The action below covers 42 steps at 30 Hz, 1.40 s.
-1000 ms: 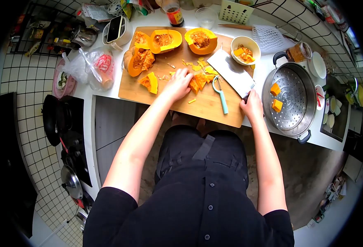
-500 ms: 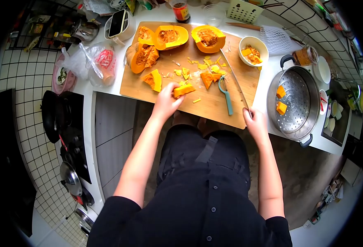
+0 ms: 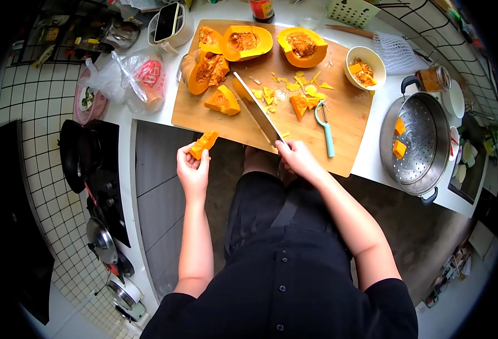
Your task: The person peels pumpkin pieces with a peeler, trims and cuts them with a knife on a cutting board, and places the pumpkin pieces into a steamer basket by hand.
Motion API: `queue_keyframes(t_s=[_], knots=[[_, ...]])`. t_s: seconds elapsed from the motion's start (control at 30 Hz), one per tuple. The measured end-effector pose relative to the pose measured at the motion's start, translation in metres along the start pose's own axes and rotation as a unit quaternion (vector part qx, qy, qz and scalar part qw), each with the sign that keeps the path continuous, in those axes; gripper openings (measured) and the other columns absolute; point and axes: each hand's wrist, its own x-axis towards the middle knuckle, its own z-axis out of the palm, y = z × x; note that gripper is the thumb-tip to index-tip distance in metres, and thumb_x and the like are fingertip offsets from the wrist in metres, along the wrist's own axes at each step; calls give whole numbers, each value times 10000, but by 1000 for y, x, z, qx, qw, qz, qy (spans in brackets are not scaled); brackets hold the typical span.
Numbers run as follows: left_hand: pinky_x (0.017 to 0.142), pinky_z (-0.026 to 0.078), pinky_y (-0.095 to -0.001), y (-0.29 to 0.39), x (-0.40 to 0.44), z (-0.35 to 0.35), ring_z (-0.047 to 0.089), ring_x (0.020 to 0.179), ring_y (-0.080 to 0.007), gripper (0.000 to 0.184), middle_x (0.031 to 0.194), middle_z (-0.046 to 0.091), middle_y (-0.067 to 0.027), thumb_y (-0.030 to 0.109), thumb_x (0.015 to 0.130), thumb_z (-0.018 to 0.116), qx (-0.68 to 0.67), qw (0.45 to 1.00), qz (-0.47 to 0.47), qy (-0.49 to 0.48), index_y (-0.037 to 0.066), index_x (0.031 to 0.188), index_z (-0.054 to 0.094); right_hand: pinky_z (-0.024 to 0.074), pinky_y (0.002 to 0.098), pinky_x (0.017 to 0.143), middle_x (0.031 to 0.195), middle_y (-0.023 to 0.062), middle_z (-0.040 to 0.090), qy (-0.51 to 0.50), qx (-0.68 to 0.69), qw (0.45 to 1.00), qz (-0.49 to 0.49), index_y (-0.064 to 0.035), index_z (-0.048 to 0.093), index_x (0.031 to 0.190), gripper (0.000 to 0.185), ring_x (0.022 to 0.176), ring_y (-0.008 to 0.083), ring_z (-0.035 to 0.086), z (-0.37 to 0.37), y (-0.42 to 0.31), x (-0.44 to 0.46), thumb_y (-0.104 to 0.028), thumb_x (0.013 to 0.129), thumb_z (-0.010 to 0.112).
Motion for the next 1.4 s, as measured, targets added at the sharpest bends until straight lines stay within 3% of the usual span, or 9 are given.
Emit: queue_keyframes(t_s=[0.4, 0.53, 0.6, 0.67, 0.73, 0.77, 1.1, 1.2, 1.4], knots=[[769, 520, -251, 1, 1, 29, 601, 879, -118, 282, 967, 587, -85, 10, 854, 650, 26, 997, 53, -49, 0, 1076, 475, 408, 274, 407, 548, 24, 488, 91, 56, 994, 23, -14, 546, 760, 417, 426, 114, 480, -34, -1, -6, -383, 945, 484], [737, 522, -261, 8, 10, 60, 610, 833, -126, 282, 934, 597, -91, 27, 821, 686, 151, 980, 113, -64, -3, 1033, 502, 378, 260, 399, 548, -1, 474, 135, 76, 988, 10, -29, 537, 755, 397, 424, 96, 459, -46, -2, -19, -377, 945, 503], [696, 508, -306, 3, 19, 81, 608, 758, -218, 330, 914, 586, -116, 9, 761, 696, 197, 958, 196, -74, 10, 1037, 516, 385, 262, 412, 546, 6, 483, 141, 73, 987, 1, -23, 544, 749, 397, 431, 97, 468, -45, -4, -27, -368, 944, 511], [822, 469, -404, -11, 34, 104, 551, 905, -335, 378, 970, 549, -154, -2, 709, 688, 231, 927, 288, -72, 15, 1042, 509, 367, 257, 410, 553, 1, 465, 145, 70, 987, -8, -32, 524, 746, 383, 431, 91, 441, -40, -2, -32, -357, 949, 512], [882, 431, -436, -18, 42, 123, 504, 982, -369, 410, 1018, 535, -170, -14, 697, 669, 240, 914, 317, -74, 25, 1067, 496, 325, 246, 392, 568, -16, 423, 149, 68, 986, -21, -56, 476, 745, 361, 424, 77, 378, -32, 1, -35, -344, 961, 506], [784, 462, -392, -21, 44, 130, 536, 864, -320, 358, 905, 530, -145, -55, 708, 627, 242, 901, 354, -62, 12, 1039, 511, 331, 246, 396, 562, -16, 429, 148, 63, 987, -16, -53, 484, 749, 365, 433, 77, 395, -30, 2, -36, -350, 958, 512], [724, 499, -282, -26, 25, 129, 576, 787, -184, 194, 949, 547, -113, 48, 894, 560, 139, 968, 173, -120, -23, 1070, 515, 368, 241, 441, 582, -14, 459, 130, -18, 990, -58, -42, 531, 765, 420, 471, 81, 436, -13, 7, -31, -414, 958, 499], [733, 509, -272, -28, 36, 135, 592, 796, -162, 217, 938, 571, -111, 114, 914, 592, 32, 994, 33, -101, -32, 1053, 513, 388, 246, 460, 591, -3, 478, 116, -13, 991, -60, -29, 544, 763, 479, 487, 90, 455, -11, 2, -29, -459, 962, 468], [701, 517, -243, -27, 43, 136, 605, 776, -127, 232, 898, 601, -103, 78, 880, 646, 35, 993, -8, -108, -54, 1023, 518, 421, 281, 500, 606, 61, 526, 107, -7, 991, -81, 6, 553, 750, 525, 525, 133, 504, -4, -5, -31, -447, 981, 424]])
